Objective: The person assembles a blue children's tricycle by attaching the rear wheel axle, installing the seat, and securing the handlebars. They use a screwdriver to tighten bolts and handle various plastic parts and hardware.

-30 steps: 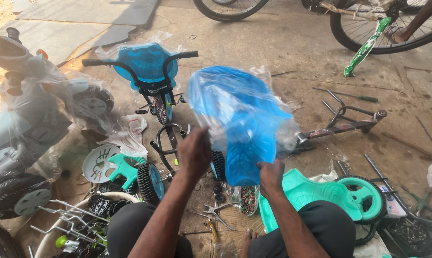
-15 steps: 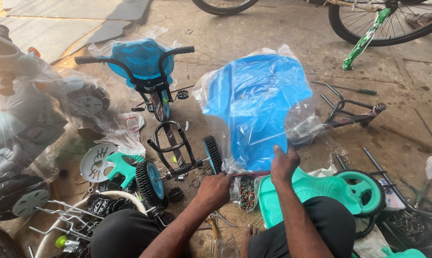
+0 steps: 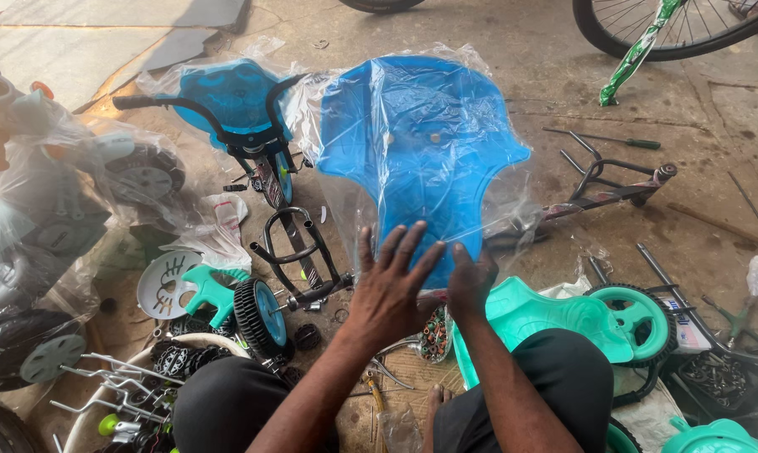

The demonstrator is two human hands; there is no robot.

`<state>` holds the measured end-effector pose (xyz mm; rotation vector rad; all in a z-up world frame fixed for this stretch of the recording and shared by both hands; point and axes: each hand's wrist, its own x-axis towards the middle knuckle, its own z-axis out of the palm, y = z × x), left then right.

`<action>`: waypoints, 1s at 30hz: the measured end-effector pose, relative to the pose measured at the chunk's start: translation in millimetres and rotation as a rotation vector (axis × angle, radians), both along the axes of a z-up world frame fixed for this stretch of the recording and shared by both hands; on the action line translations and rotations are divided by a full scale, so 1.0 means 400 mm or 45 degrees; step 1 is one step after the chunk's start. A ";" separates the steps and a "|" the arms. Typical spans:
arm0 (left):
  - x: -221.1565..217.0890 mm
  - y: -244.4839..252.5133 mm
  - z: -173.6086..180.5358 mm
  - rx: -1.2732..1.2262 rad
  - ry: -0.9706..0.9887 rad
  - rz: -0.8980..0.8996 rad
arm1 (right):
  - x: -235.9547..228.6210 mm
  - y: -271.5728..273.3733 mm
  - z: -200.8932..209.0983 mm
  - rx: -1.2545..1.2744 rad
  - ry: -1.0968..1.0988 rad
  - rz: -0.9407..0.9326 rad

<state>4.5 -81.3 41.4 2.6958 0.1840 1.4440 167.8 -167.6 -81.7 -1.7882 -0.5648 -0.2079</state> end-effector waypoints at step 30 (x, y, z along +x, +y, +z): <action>0.050 0.073 -0.208 -1.672 0.148 -0.220 | -0.042 -0.014 0.057 0.587 0.421 0.367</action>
